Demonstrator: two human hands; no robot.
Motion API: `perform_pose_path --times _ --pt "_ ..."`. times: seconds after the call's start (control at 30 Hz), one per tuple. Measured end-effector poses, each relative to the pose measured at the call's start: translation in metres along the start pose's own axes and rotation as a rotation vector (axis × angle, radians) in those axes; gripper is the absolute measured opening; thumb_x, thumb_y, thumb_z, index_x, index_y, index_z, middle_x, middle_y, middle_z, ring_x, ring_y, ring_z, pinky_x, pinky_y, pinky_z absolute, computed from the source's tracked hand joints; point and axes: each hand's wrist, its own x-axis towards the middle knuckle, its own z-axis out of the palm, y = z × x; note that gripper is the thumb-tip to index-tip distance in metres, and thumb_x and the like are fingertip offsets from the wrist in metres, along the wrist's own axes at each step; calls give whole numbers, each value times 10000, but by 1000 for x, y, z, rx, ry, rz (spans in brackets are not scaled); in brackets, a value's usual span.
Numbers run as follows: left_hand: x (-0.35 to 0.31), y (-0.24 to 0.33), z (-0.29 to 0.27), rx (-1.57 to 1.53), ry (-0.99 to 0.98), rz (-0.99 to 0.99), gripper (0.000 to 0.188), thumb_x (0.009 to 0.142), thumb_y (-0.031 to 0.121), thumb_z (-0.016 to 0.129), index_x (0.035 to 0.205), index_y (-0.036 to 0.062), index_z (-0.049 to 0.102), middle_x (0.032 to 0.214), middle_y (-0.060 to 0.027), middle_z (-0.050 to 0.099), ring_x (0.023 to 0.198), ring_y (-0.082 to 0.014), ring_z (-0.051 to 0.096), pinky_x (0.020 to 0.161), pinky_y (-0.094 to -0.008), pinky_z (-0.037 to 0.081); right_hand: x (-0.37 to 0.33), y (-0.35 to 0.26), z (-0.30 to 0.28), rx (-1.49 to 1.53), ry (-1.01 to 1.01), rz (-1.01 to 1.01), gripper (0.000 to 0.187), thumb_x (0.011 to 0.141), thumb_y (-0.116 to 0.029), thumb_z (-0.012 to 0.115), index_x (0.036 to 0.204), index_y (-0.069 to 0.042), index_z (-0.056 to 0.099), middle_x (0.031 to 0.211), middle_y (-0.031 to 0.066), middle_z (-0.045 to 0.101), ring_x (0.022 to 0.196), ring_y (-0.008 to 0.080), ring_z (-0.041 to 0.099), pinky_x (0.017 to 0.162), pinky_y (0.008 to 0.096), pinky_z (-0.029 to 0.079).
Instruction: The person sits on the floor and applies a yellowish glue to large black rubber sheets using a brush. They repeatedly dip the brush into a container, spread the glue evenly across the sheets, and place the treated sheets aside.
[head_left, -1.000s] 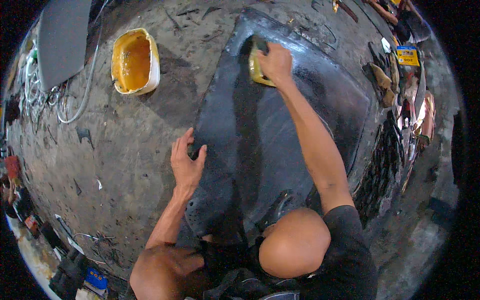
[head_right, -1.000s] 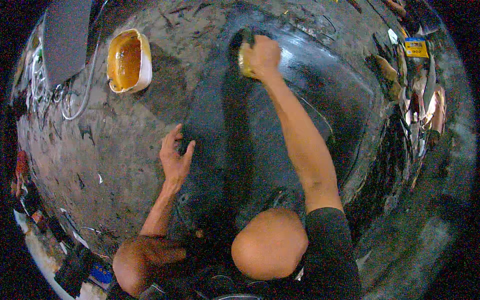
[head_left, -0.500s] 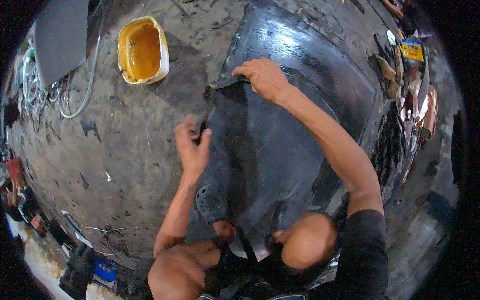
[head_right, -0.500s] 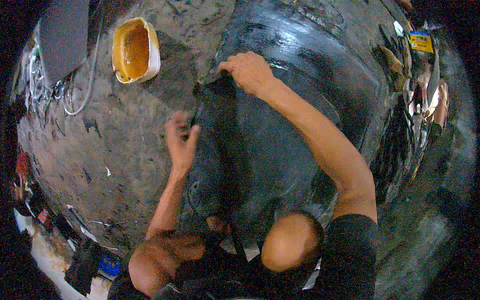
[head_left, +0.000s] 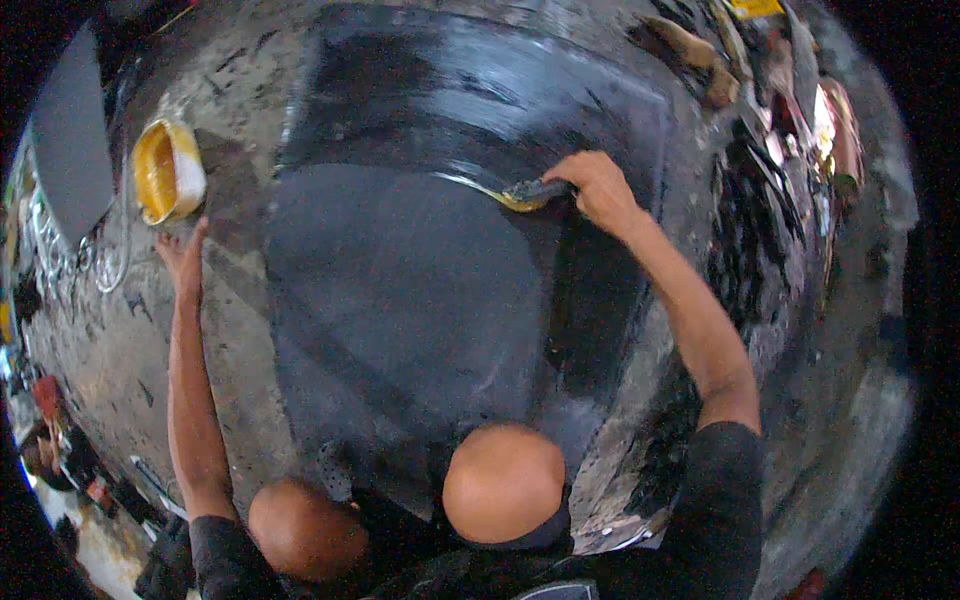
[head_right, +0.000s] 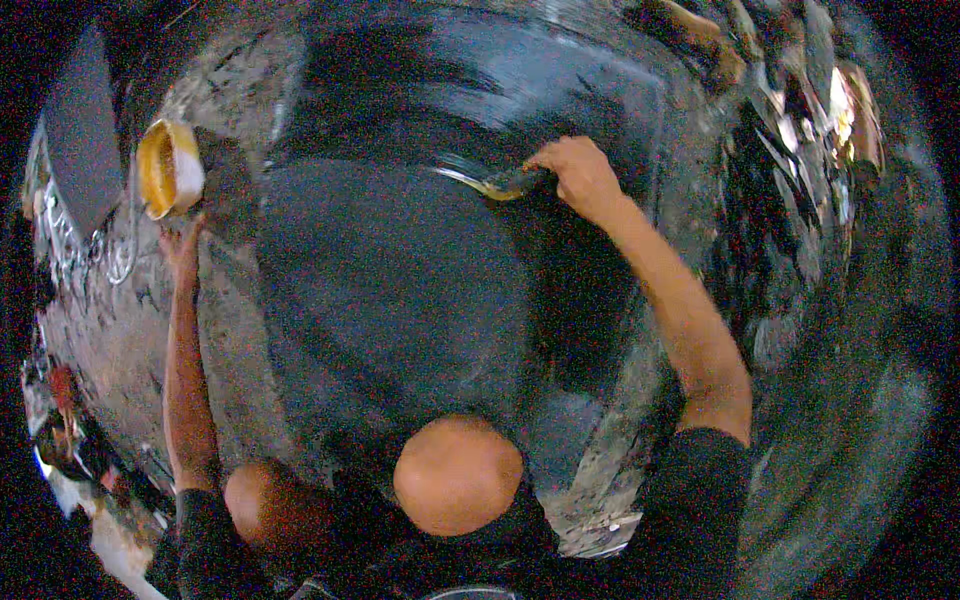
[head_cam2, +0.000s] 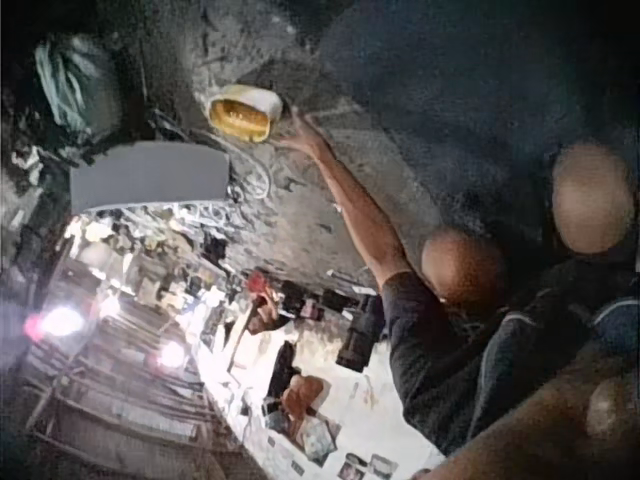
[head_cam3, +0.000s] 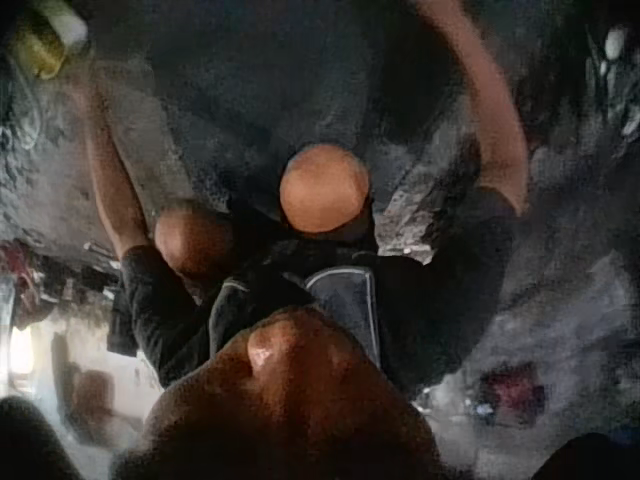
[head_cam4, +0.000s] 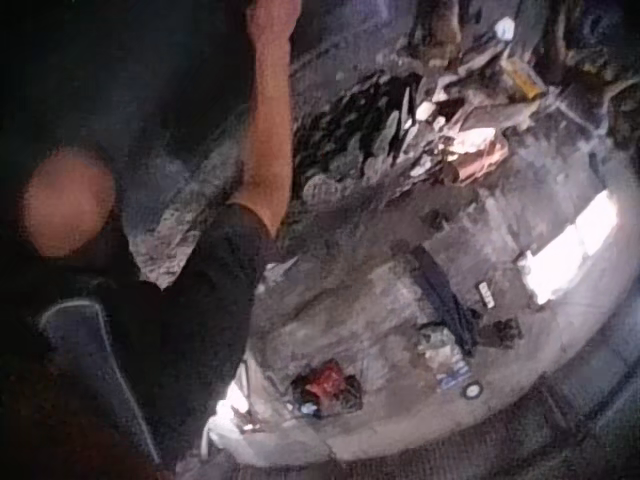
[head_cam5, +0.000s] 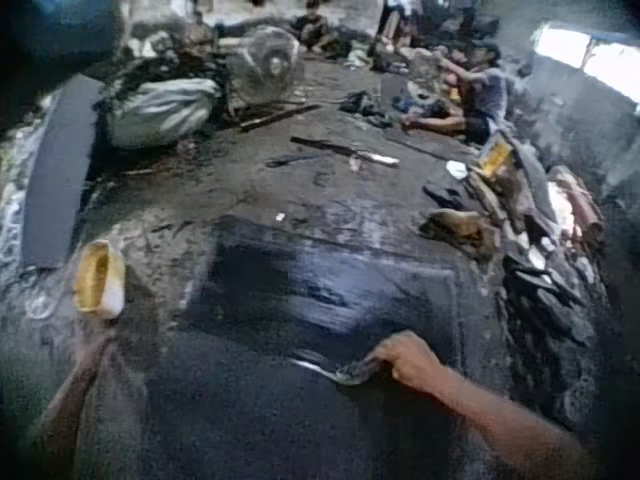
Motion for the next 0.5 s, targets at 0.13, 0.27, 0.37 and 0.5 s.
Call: perform_pose_path --times 0.13,0.27,0.37,0.5 --pt "54 -14 48 97 331 117 1337 631 552 948 1464 -158 180 1472 -315 397 1350 -388 476 1122 -434 431 -108 -64 9 -28 52 354 494 716 77 575 1122 -154 737 1039 93 737 1010 334 666 893 451 487" --pt "84 -32 74 95 549 -136 1412 521 630 964 1382 -194 206 1363 -331 448 1282 -415 513 1092 -461 457 -142 -125 34 -98 503 544 530 708 73 602 1184 -128 724 1194 89 723 1142 294 654 960 423 473" --pt "86 -52 59 123 469 -164 1285 555 619 953 1338 -157 291 1359 -313 465 1264 -418 528 1096 -470 453 -187 -167 82 -204 395 535 522 734 -8 653 1236 -140 707 1294 88 692 1191 275 638 1004 470 457" --pt "2 -53 25 108 496 -146 1234 584 567 958 1364 -148 323 1358 -302 489 1272 -398 531 1087 -489 457 -192 -194 46 -10 495 1143 349 903 -263 707 1130 2 702 1009 233 723 923 404 693 831 488 516"
